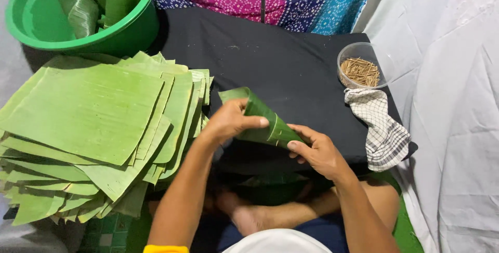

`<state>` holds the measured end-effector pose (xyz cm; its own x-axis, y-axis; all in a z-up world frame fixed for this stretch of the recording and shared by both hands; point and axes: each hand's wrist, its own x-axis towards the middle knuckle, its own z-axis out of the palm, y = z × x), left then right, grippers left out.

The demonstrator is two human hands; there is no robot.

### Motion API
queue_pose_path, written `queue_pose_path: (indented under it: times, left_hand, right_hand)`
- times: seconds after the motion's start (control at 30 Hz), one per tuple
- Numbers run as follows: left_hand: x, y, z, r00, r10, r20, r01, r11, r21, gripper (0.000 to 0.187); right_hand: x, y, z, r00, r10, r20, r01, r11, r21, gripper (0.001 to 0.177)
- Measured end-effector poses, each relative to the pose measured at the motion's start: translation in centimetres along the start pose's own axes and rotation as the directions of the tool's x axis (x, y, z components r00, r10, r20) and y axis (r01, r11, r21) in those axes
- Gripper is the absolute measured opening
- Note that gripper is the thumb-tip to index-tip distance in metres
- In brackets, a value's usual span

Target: Clean and fold banana leaves into cone shapes and secure them with small sticks.

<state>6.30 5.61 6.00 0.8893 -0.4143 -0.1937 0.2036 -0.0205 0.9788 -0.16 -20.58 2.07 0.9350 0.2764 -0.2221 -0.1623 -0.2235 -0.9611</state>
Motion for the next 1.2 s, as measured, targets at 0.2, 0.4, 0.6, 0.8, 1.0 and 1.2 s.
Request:
queue_pose_path:
  times: [0.2,0.4,0.6,0.8,1.0,1.2]
  left_hand:
    - [1.5,-0.1,-0.8,0.997,0.001,-0.079,0.005,0.998,0.069,0.063]
    - [0.5,0.7,-0.5,0.989,0.078,-0.128,-0.07,0.996,0.061,0.077]
    - [0.1,-0.5,-0.3,0.976,0.147,-0.158,-0.141,0.989,0.046,0.074]
    - [0.9,-3.6,2.2,0.69,0.387,-0.611,-0.584,0.797,-0.155,0.068]
    - [0.6,-5.5,6.8,0.9,0.115,-0.421,-0.407,0.567,-0.716,0.062]
    - [2.3,-6.7,5.0,0.879,0.167,-0.446,-0.473,0.414,-0.778,0.057]
  right_hand:
    - [0.2,2.8,0.5,0.999,0.048,-0.006,-0.044,0.958,0.285,0.052]
    - [0.1,3.1,0.4,0.998,0.064,-0.027,-0.047,0.91,0.411,0.055]
    - [0.0,3.6,0.9,0.996,0.081,-0.045,-0.049,0.869,0.492,0.055]
    - [-0.1,3.7,2.1,0.991,0.035,-0.128,0.053,0.782,0.62,0.052]
    - [0.0,3.8,5.4,0.99,-0.014,-0.14,0.11,0.7,0.705,0.052]
    - [-0.5,5.1,6.0,0.991,0.009,-0.133,0.088,0.703,0.705,0.05]
